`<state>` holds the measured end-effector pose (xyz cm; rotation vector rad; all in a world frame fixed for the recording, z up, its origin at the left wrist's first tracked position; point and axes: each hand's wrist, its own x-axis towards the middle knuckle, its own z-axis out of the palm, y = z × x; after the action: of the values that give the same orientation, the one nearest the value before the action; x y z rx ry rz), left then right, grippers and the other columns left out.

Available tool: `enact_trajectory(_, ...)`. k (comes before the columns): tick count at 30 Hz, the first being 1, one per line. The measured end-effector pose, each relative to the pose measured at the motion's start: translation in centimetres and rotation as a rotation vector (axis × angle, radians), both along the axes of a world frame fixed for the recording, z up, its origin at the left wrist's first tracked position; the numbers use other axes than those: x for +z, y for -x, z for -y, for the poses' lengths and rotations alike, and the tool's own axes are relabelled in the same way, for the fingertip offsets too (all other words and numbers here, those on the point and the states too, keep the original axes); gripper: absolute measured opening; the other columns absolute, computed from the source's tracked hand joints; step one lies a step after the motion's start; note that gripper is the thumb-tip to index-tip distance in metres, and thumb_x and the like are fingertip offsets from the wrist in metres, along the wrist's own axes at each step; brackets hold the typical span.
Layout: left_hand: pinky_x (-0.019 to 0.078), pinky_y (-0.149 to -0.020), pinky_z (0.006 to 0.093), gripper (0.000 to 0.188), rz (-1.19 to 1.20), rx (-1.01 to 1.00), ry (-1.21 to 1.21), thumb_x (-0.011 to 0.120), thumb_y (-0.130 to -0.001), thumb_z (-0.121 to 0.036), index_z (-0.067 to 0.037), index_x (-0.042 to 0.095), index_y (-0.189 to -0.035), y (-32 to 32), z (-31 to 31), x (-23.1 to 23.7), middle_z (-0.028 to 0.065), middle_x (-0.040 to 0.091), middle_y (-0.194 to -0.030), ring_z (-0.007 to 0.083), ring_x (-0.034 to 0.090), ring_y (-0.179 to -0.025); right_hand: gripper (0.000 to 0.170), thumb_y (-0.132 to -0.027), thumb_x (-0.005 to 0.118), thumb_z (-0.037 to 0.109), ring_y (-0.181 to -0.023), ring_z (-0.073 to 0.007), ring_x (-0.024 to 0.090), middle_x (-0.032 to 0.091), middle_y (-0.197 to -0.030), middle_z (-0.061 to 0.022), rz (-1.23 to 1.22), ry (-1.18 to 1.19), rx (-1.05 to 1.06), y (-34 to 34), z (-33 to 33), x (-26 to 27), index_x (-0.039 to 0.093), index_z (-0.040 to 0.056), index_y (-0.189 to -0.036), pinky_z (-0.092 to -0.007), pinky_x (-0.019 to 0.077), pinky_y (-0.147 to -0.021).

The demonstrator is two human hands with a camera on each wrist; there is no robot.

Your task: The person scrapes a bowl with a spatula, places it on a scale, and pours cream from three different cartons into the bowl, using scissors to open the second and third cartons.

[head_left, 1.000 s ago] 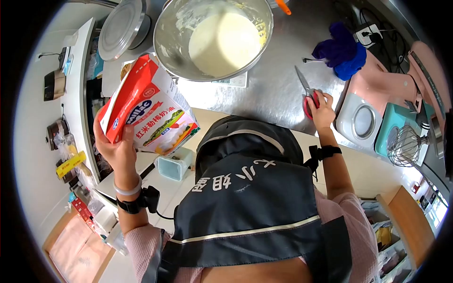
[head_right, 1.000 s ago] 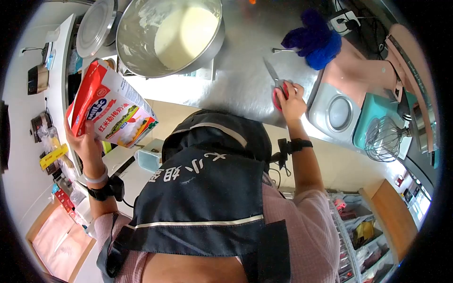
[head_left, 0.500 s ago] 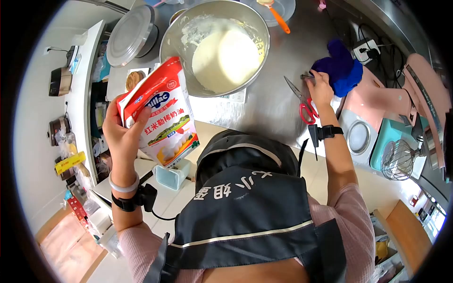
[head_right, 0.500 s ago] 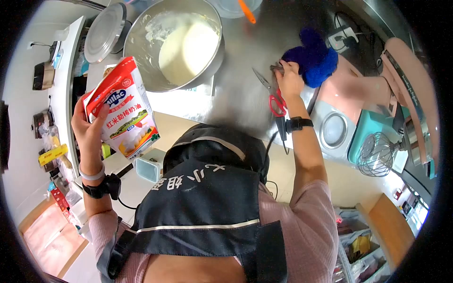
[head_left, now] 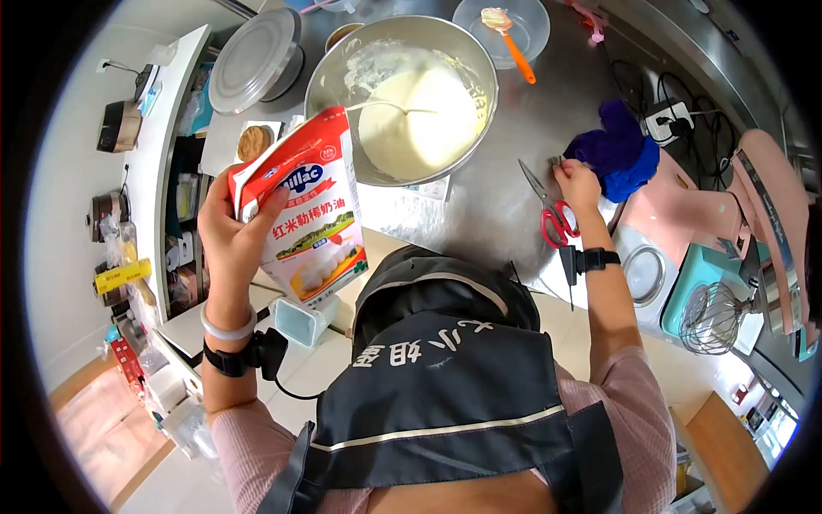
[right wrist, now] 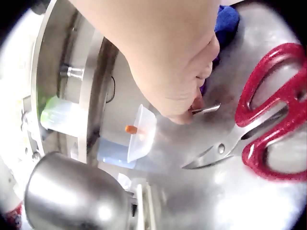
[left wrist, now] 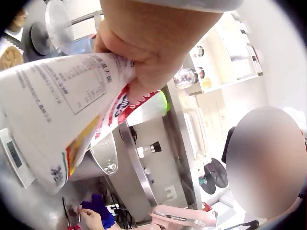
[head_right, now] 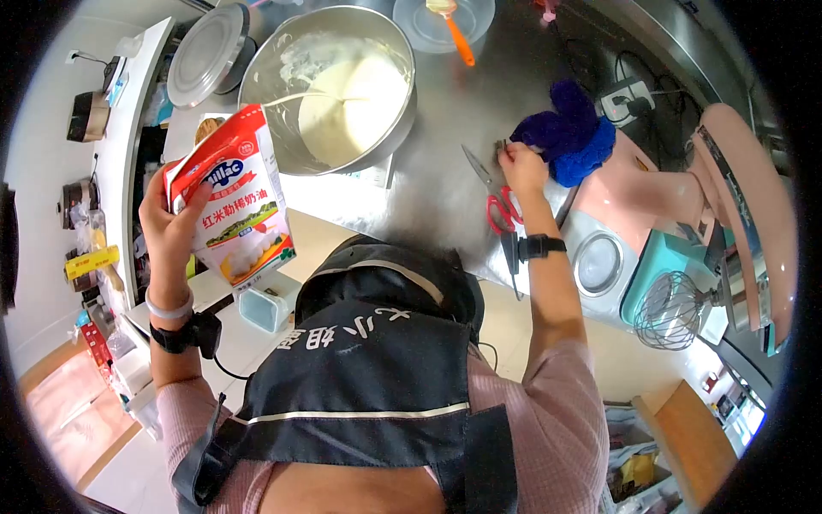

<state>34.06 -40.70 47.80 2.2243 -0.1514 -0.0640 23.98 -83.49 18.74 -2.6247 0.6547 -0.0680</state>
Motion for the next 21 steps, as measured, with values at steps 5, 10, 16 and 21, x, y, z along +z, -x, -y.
enact_trajectory(5,0.0395,-0.092,0.0301,0.057,0.195,-0.079,0.146,0.062,-0.071,0.001,0.003,0.039,-0.123,2.3,-2.8,-2.2,0.011,0.052,-0.114,0.0179,0.051,-0.106,0.033,-0.083,0.054,0.032,-0.067,-0.0317,0.063,0.065,-0.076,-0.015,-0.01,-0.161,-0.022,4.8,-2.4,0.7,0.056,0.0047,-0.1,-0.042,0.0493,-0.061)
enact_trajectory(10,0.0412,-0.092,0.0339,0.078,0.147,-0.131,0.276,0.078,-0.067,-0.031,0.001,0.034,-0.123,5.9,-1.8,-2.9,0.0124,0.05,-0.113,0.021,0.052,-0.105,0.033,-0.086,0.05,0.03,-0.063,-0.0313,0.064,0.065,-0.078,-0.014,-0.147,0.041,-0.016,7.6,-5.0,2.6,0.05,0.0089,-0.111,-0.0426,0.0501,-0.059)
enact_trajectory(16,0.0431,-0.087,0.0322,0.061,-0.153,-0.563,0.485,0.074,-0.07,-0.01,-0.002,0.038,-0.118,7.0,5.4,-6.7,0.0088,0.05,-0.106,0.0172,0.053,-0.1,0.031,-0.087,0.05,0.036,-0.059,-0.0327,0.063,0.064,-0.074,-0.0148,0.085,0.341,0.131,1.8,-2.0,-2.1,0.052,0.0119,-0.106,-0.0432,0.0497,-0.05)
enact_trajectory(21,0.0417,-0.087,0.0321,0.058,-0.164,-0.773,0.481,0.073,-0.067,-0.007,-0.002,0.041,-0.115,6.8,12.6,-14.7,0.0133,0.049,-0.104,0.0245,0.052,-0.099,0.03,-0.089,0.042,0.031,-0.07,-0.0364,0.063,0.064,-0.078,-0.0178,-0.07,0.306,0.077,-6.2,1.6,0.5,0.052,0.0087,-0.105,-0.0468,0.05,-0.062)
